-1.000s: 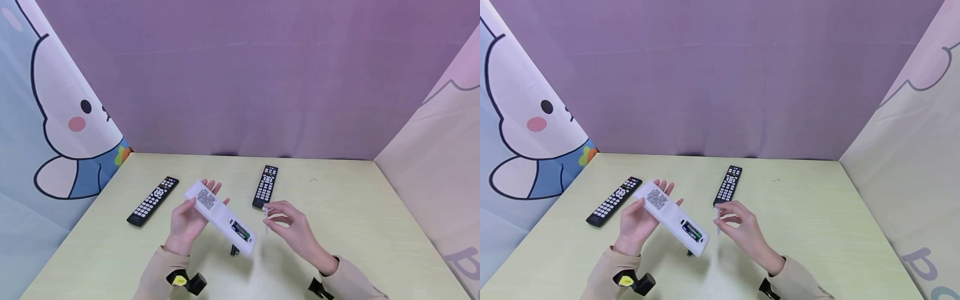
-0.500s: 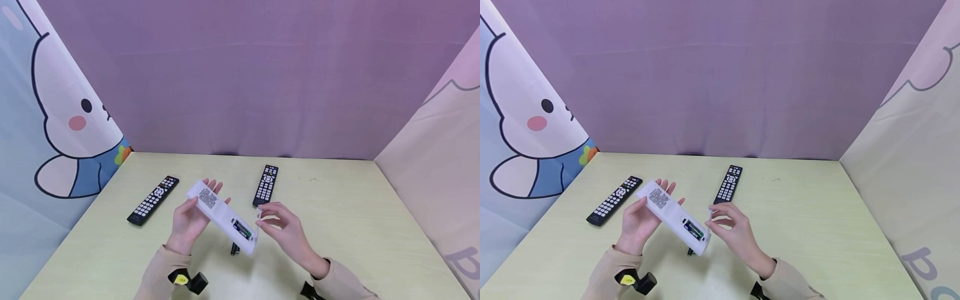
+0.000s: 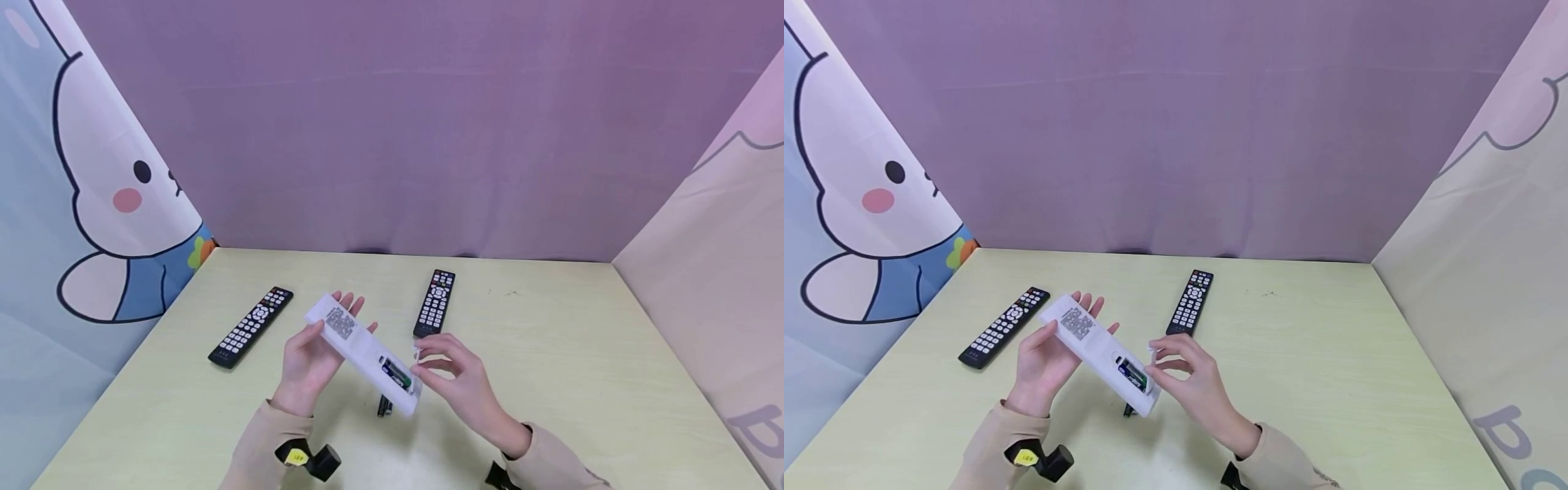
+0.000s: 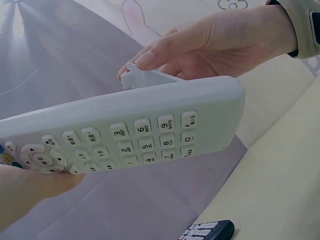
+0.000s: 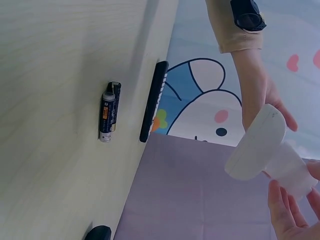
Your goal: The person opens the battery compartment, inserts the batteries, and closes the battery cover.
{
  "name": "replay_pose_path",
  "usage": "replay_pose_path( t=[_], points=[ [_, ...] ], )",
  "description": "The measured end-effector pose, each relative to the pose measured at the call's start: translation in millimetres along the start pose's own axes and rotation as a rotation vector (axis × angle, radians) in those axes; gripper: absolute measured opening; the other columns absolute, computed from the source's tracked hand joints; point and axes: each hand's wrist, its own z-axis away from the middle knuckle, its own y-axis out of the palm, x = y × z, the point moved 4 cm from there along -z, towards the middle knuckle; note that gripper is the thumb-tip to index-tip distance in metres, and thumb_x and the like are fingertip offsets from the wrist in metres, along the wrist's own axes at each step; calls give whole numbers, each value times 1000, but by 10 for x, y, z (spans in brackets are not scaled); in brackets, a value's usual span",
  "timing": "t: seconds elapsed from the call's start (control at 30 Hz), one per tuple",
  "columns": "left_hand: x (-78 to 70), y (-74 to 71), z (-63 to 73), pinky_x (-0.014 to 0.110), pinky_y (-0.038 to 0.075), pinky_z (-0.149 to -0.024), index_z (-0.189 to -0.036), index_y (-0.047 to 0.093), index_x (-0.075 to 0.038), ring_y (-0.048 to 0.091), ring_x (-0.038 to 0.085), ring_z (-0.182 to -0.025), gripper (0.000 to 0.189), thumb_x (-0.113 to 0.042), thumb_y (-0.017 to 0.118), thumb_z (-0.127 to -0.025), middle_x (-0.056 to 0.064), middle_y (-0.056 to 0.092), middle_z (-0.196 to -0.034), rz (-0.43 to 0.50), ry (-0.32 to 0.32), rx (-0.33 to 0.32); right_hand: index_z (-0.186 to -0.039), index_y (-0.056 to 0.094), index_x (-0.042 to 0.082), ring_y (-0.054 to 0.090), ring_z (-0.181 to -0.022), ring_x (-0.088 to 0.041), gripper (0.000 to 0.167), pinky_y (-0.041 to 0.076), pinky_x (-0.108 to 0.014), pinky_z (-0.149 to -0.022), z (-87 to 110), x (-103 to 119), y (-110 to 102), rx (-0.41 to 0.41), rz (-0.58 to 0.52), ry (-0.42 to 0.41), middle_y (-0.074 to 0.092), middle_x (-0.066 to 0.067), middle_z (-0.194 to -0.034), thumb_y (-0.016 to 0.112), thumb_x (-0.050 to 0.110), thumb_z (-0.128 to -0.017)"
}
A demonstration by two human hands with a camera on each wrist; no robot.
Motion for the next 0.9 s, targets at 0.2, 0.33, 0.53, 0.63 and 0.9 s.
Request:
replay_pose_path(
  t=[0.2,0.33,0.53,0.63,0.9],
  points=[
    [2,0,-7,55,13,-105,-131,19,-6,27,26,-127,52,-4,45,-86,11,26,-134,-3,2,-10,-101,59,-4,57,-85,-11,29,54,-32,-70,-1,-4,11,17,8,-12,56,-14,-98,66,-5,-73],
    [3,-2,-7,55,13,-105,-130,21,-6,28,26,-127,50,-3,45,-86,11,27,-134,1,3,-21,-103,59,-5,58,-85,-15,30,55,-32,-69,3,-1,17,30,23,-44,56,-14,-100,66,-4,-74],
    [6,6,-15,55,14,-105,-131,18,-6,27,25,-127,52,-3,45,-86,11,28,-132,-7,0,-14,-105,59,-4,59,-84,-16,31,55,-31,-68,4,-4,30,49,76,-80,57,-13,-101,66,-3,-74],
    [9,14,-15,55,14,-105,-132,16,-6,27,25,-127,54,-4,44,-86,11,27,-133,-12,-1,-6,-105,60,-2,59,-83,-16,31,55,-30,-69,1,-10,38,63,112,-101,57,-12,-101,67,-1,-74],
    [23,28,-17,55,13,-105,-133,11,-6,28,25,-126,57,-4,43,-86,11,28,-132,-34,-2,-8,-106,61,2,58,-85,-15,34,53,-29,-72,-1,-17,62,86,188,-141,59,-9,-102,68,0,-72]
  ],
)
